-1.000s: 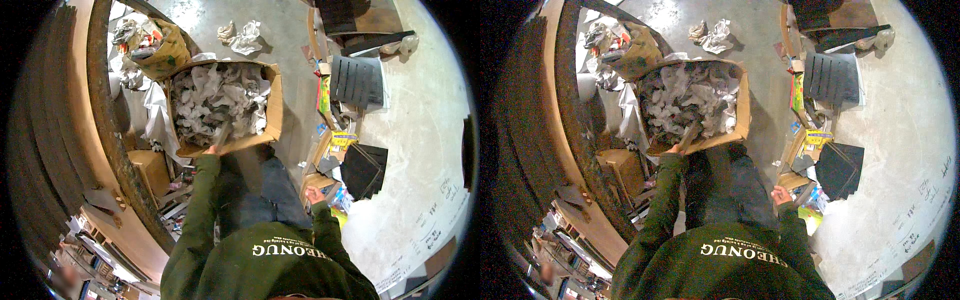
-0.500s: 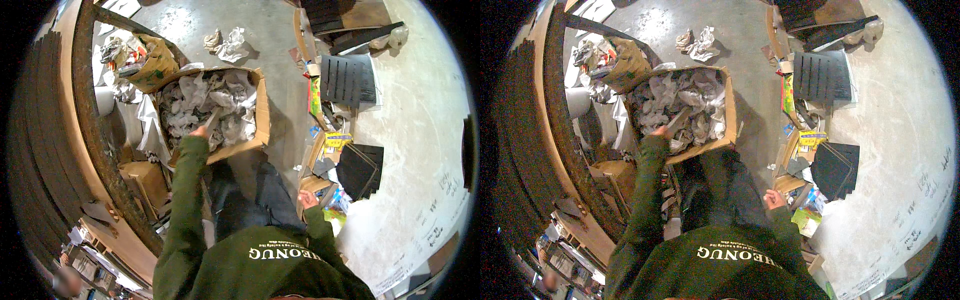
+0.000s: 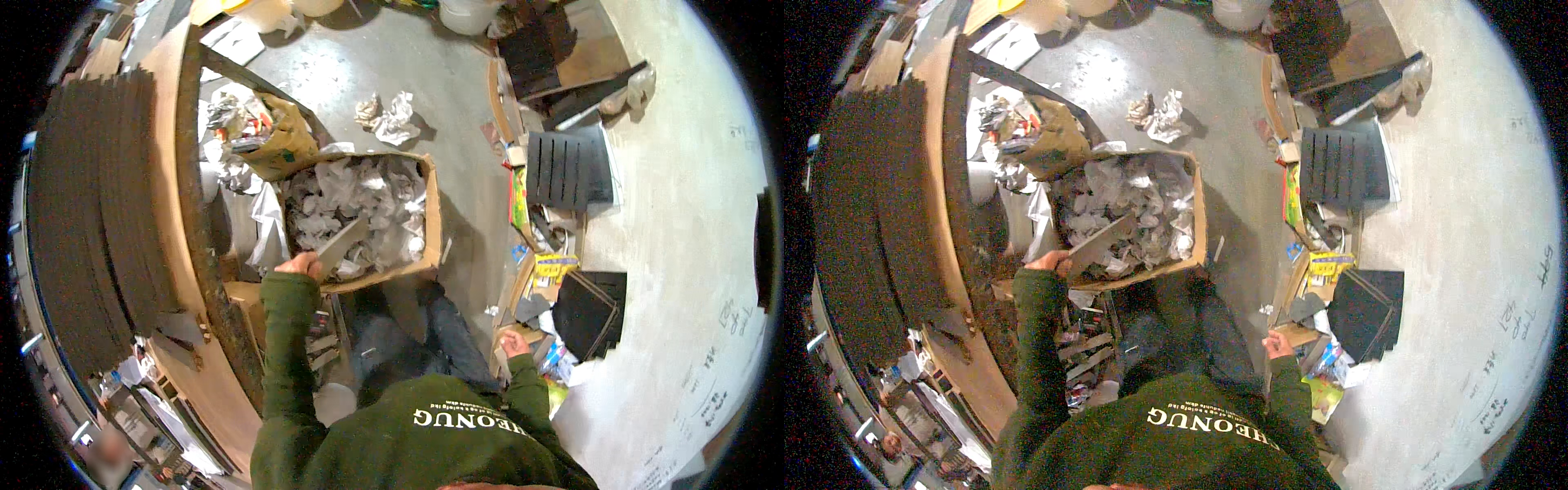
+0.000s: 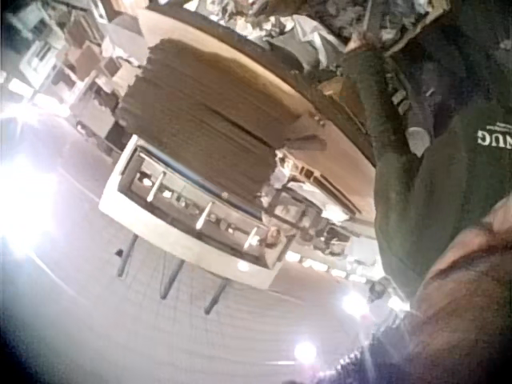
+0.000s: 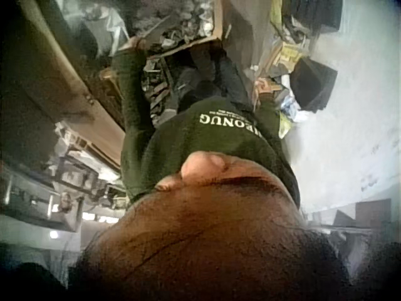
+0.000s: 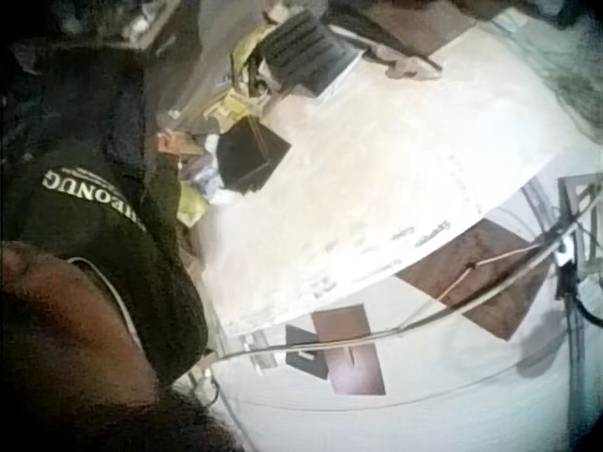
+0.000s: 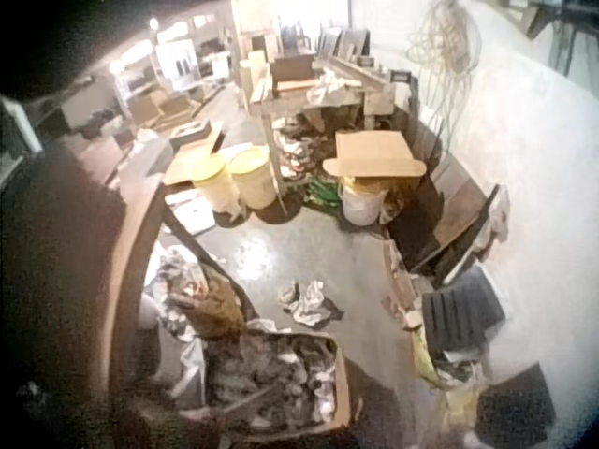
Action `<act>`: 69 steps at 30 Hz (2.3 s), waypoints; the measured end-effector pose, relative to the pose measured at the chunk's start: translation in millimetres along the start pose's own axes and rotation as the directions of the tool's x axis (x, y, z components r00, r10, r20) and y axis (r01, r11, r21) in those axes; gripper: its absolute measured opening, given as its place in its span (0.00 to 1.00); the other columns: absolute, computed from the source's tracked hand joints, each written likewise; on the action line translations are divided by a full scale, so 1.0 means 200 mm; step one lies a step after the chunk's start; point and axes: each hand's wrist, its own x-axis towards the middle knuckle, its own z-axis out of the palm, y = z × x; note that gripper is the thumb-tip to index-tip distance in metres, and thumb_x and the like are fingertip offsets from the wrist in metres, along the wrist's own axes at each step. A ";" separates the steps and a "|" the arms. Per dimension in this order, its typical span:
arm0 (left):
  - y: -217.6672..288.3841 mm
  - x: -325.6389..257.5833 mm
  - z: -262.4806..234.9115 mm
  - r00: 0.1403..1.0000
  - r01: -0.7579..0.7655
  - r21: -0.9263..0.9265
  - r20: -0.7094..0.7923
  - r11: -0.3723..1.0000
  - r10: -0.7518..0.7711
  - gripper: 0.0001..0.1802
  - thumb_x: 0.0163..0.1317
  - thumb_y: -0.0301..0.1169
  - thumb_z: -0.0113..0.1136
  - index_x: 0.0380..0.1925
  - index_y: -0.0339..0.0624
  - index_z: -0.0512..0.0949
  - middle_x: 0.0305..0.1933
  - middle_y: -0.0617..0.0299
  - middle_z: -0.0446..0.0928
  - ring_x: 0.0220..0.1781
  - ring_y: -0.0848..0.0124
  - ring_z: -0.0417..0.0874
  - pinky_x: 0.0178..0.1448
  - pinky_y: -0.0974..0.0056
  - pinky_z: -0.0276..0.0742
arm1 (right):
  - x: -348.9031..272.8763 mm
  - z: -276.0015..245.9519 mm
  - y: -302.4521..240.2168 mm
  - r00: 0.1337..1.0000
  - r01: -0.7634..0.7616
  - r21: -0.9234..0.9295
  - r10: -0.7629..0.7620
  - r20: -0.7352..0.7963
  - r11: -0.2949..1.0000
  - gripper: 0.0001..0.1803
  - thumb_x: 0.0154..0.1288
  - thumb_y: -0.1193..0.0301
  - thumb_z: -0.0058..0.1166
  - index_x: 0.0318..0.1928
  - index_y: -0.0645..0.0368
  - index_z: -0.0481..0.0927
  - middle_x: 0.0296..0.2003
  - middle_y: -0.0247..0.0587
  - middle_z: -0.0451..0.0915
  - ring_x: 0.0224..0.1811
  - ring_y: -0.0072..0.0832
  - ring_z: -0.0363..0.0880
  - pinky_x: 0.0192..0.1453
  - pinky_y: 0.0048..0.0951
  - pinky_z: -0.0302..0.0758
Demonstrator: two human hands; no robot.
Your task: The person handles and organizes wooden frame components and panels on a workbench, placing items into a box and arranging finished pieces in a stack.
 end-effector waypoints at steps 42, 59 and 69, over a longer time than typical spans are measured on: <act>-0.63 -2.70 0.47 0.692 -0.018 -0.961 -0.212 0.277 -0.690 0.30 0.53 0.45 0.57 0.52 0.41 0.64 0.53 0.51 0.67 0.52 0.59 0.71 0.53 0.51 0.69 | -0.94 1.54 -1.16 -0.205 -0.401 0.583 -0.690 0.694 0.707 0.19 0.64 0.56 0.37 0.46 0.56 0.69 0.42 0.39 0.72 0.51 0.30 0.67 0.54 0.46 0.62; -1.46 -3.70 0.60 -0.555 -0.244 -0.868 -0.242 0.433 -0.796 0.57 0.35 0.39 0.69 0.62 0.39 0.43 0.62 0.45 0.50 0.60 0.52 0.57 0.55 0.52 0.63 | -2.11 2.98 -0.38 -0.022 -0.199 -0.184 0.183 0.983 0.963 0.33 0.58 0.54 0.47 0.60 0.53 0.52 0.51 0.45 0.63 0.43 0.41 0.69 0.37 0.38 0.76; -2.07 -3.51 0.61 -0.357 0.604 -0.723 -0.622 0.335 -0.697 0.56 0.31 0.54 0.63 0.60 0.42 0.50 0.60 0.38 0.52 0.63 0.48 0.52 0.64 0.51 0.50 | -2.47 3.75 -0.39 0.255 0.009 -0.279 0.267 0.929 0.960 0.23 0.55 0.55 0.52 0.43 0.59 0.70 0.36 0.42 0.69 0.33 0.33 0.66 0.51 0.40 0.69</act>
